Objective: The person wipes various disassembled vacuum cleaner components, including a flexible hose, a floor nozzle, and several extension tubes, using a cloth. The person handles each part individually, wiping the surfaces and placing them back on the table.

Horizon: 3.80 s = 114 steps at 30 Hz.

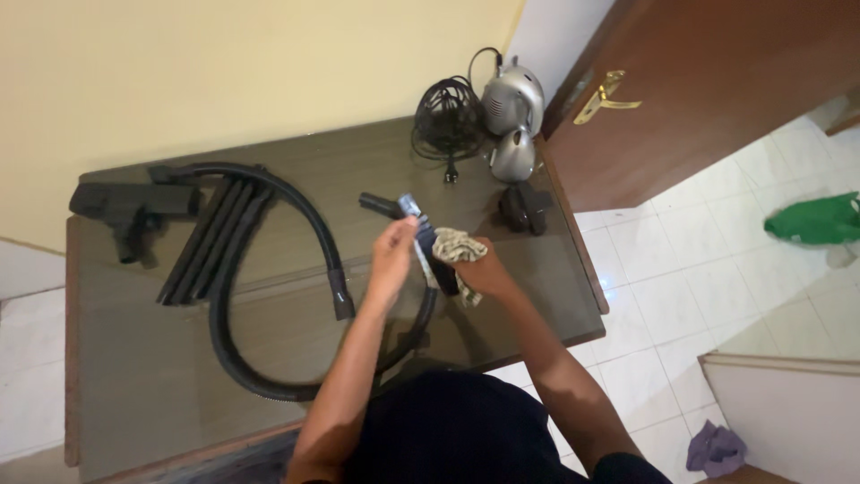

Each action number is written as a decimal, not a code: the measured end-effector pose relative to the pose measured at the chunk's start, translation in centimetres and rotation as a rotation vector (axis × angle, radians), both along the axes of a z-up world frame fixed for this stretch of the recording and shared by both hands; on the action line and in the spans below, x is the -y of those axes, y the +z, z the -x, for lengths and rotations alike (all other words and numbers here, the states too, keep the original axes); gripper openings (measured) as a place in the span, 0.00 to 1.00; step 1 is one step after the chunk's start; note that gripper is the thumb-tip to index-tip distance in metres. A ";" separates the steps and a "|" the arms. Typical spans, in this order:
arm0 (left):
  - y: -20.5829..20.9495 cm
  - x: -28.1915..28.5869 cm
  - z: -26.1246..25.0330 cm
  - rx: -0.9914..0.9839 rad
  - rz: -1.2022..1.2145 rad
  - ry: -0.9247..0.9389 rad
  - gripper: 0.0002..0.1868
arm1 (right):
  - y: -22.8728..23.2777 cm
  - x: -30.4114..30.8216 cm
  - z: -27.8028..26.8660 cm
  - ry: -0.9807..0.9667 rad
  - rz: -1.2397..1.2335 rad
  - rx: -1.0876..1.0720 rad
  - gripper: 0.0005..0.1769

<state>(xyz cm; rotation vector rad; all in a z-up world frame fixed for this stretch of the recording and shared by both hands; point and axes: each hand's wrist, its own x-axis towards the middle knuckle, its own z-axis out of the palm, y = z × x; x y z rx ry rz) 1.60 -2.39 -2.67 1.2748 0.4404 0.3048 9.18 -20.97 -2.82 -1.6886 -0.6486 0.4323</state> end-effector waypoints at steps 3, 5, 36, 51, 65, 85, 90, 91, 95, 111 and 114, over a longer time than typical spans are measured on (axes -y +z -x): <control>-2.0 3.2 -0.5 0.131 -0.087 -0.131 0.19 | 1.0 0.3 0.3 -0.222 -0.066 -0.142 0.12; -4.1 3.9 -1.7 -0.064 -0.013 -0.107 0.22 | 0.5 1.6 0.3 -0.304 0.103 -0.137 0.14; -17.7 13.0 -17.8 -0.465 -0.609 0.133 0.20 | -7.3 16.6 -5.4 -0.464 0.336 -0.210 0.15; -7.0 8.7 -6.8 -0.135 -0.596 0.177 0.20 | -4.1 6.7 -3.9 -0.490 -0.094 -0.252 0.17; -1.0 -5.2 11.0 -0.157 -0.703 0.667 0.16 | -6.1 -11.4 4.2 -0.160 -0.123 -0.453 0.22; -5.9 -27.5 17.9 -0.221 -0.607 0.657 0.16 | -8.1 -31.2 10.9 -0.169 -0.050 -0.464 0.22; -8.4 -30.2 16.8 -0.251 -0.625 0.646 0.15 | -8.9 -32.5 10.3 -0.261 0.004 -0.527 0.22; -9.0 -30.6 16.8 -0.244 -0.632 0.645 0.15 | -9.0 -32.7 10.3 -0.231 -0.014 -0.538 0.22; -11.5 -32.5 16.8 -0.295 -0.694 0.686 0.17 | -8.9 -34.0 10.5 -0.197 0.038 -0.552 0.22; -18.1 -44.9 14.5 -0.245 0.103 0.966 0.42 | -9.1 -37.5 8.4 -0.234 0.240 -0.634 0.29; -18.2 -46.0 13.9 -0.452 -0.146 1.021 0.36 | -9.0 -38.1 8.0 -0.204 0.283 -0.504 0.29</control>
